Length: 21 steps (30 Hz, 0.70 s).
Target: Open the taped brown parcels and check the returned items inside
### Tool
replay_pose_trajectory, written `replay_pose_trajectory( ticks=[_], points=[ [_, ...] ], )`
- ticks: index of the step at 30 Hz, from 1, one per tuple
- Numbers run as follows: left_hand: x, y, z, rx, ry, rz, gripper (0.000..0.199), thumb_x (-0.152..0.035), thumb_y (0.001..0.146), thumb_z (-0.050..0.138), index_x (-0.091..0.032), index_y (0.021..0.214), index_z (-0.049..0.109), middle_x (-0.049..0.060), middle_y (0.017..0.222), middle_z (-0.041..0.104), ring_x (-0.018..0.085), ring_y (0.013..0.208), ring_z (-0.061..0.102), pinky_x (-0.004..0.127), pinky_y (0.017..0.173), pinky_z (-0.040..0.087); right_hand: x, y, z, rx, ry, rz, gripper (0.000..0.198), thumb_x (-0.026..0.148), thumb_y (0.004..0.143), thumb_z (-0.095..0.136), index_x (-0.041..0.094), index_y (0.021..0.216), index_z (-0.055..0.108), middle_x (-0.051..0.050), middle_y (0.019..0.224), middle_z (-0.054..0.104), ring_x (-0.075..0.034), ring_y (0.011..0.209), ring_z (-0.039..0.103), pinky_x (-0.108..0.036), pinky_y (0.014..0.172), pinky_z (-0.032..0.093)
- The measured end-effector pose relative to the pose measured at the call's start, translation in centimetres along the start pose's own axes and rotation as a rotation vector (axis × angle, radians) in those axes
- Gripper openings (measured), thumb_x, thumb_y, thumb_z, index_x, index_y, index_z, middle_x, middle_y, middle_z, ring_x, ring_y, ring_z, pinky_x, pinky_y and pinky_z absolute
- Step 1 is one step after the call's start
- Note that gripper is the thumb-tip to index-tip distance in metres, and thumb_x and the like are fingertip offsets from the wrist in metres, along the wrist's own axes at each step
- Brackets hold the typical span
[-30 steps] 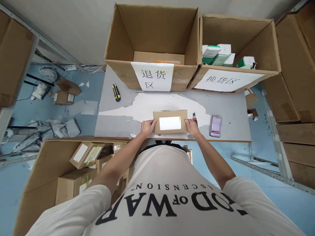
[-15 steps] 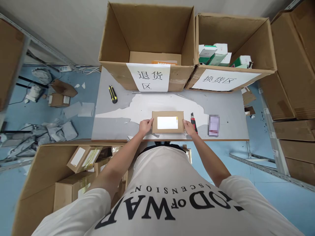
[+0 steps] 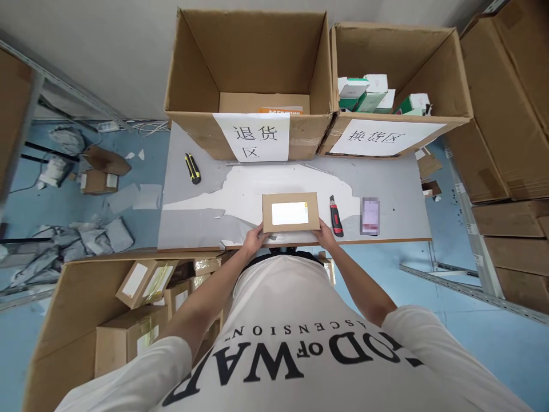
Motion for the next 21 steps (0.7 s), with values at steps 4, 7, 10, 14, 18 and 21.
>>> replay_pose_trajectory(
  ticks=[4,7,10,14,18,21],
  points=[
    [-2.6,-0.3,-1.2,-0.063,0.143,-0.009,0.052,-0.052,0.081,0.054,-0.015,0.117,0.066,0.007,0.105,0.073,0.025,0.097,0.065,0.033,0.088,0.049,1.9,0.3,-0.8,0.038,0.034,-0.026,0.057,0.038,0.082,0.055,0.024,0.136,0.046,-0.008,0.134,0.057,-0.025,0.121,0.054,-0.043,0.104,0.043],
    [-5.3,-0.4,-2.6,-0.138,0.261,-0.016,0.053,-0.055,0.084,0.047,-0.013,0.106,0.07,0.004,0.08,0.072,0.019,0.078,0.062,0.026,0.072,0.047,4.0,0.4,-1.9,0.033,-0.04,-0.038,0.049,0.047,0.086,0.048,0.021,0.127,0.053,-0.009,0.117,0.066,-0.024,0.105,0.062,-0.04,0.095,0.047],
    [-7.6,0.0,-3.7,-0.215,0.376,-0.037,0.056,-0.058,0.086,0.042,-0.012,0.083,0.073,0.002,0.059,0.061,0.015,0.064,0.053,0.023,0.06,0.038,5.8,0.6,-2.8,-0.022,-0.222,0.016,0.047,0.056,0.088,0.04,0.019,0.109,0.059,-0.01,0.101,0.07,-0.025,0.093,0.063,-0.037,0.084,0.048],
    [-8.7,1.0,-3.9,-0.215,0.449,-0.091,0.059,-0.061,0.084,0.042,-0.014,0.058,0.066,0.002,0.048,0.051,0.014,0.058,0.047,0.025,0.055,0.03,6.4,1.1,-3.2,-0.021,-0.401,0.116,0.048,0.063,0.089,0.034,0.021,0.086,0.057,-0.008,0.085,0.067,-0.023,0.084,0.061,-0.033,0.076,0.046],
    [-8.8,1.8,-3.7,-0.202,0.458,-0.117,0.058,-0.062,0.083,0.042,-0.017,0.05,0.059,0.003,0.046,0.048,0.015,0.056,0.046,0.027,0.054,0.027,6.1,2.0,-3.3,-0.005,-0.416,0.173,0.048,0.063,0.089,0.032,0.021,0.08,0.054,-0.007,0.081,0.065,-0.022,0.082,0.059,-0.032,0.075,0.044],
    [-8.7,2.3,-3.8,-0.19,0.455,-0.132,0.057,-0.063,0.082,0.044,-0.019,0.048,0.056,0.003,0.046,0.048,0.015,0.056,0.047,0.028,0.054,0.027,6.0,2.5,-3.5,0.007,-0.365,0.194,0.049,0.065,0.087,0.036,0.02,0.08,0.054,-0.008,0.085,0.066,-0.021,0.082,0.058,-0.031,0.075,0.044]
  ],
)
Point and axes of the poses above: each hand's wrist, its own y-axis towards the middle knuckle, its own z-axis out of the palm, x = y × z, the point moved 5 cm from there along y, towards the middle knuckle
